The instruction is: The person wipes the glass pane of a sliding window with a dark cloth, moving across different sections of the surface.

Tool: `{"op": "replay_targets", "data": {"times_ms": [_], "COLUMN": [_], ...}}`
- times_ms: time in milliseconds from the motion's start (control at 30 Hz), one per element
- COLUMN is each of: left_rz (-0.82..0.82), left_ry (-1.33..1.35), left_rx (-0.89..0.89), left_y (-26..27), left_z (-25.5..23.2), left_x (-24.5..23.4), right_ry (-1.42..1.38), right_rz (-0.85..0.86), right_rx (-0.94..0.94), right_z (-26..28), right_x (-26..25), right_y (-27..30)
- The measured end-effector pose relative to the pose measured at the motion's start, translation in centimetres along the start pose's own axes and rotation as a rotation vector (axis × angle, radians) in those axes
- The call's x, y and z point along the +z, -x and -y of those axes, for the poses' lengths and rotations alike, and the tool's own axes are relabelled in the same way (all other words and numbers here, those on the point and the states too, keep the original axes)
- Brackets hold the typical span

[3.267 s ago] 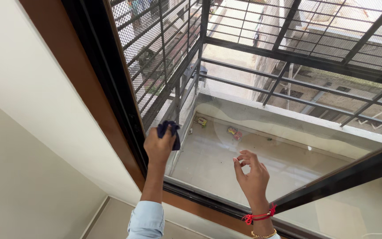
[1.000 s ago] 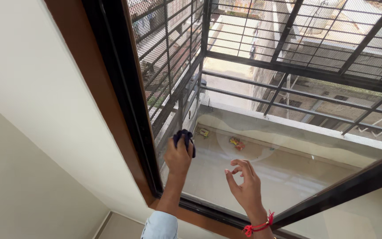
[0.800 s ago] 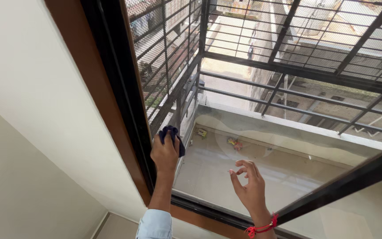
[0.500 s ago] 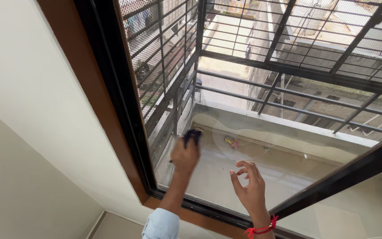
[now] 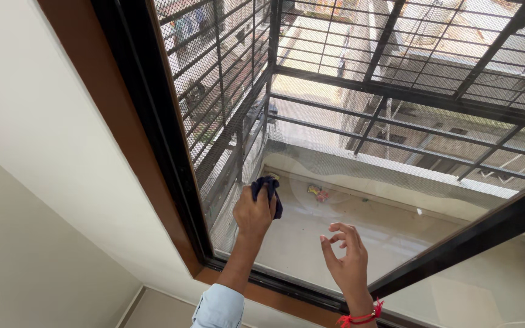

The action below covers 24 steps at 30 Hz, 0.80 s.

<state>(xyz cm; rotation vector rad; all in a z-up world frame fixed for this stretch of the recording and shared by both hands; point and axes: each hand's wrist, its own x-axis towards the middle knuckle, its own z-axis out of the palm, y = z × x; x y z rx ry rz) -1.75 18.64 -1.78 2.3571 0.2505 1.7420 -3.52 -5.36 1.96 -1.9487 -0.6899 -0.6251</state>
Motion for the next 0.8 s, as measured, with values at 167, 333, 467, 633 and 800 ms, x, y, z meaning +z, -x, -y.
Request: {"op": "replay_targets", "data": {"times_ms": [167, 333, 467, 633, 800], "left_rz": [-0.082, 0.119, 0.208, 0.318, 0.429], "left_ry": [0.071, 0.129, 0.322, 0.515, 0.565], "left_rx": [-0.087, -0.050, -0.039, -0.013, -0.080], "left_y": [-0.6, -1.8, -3.2, -4.5, -5.3], "left_z": [-3.5, -8.3, -9.0, -7.2, -5.9], "left_x": [0.3, -0.4, -2.9, -5.6, -7.4], "right_ry": [0.013, -0.088, -0.086, 0.161, 0.416], "right_rz": [-0.005, 0.208, 0.195, 0.068, -0.045], "right_rx": [0.029, -0.044, -0.131, -0.319, -0.375], "right_z": [-0.2, 0.6, 1.5, 2.2, 1.2], "right_x": [-0.6, 0.1, 1.8, 5.6, 8.6], "right_y": [0.1, -0.9, -2.1, -2.7, -2.6]}}
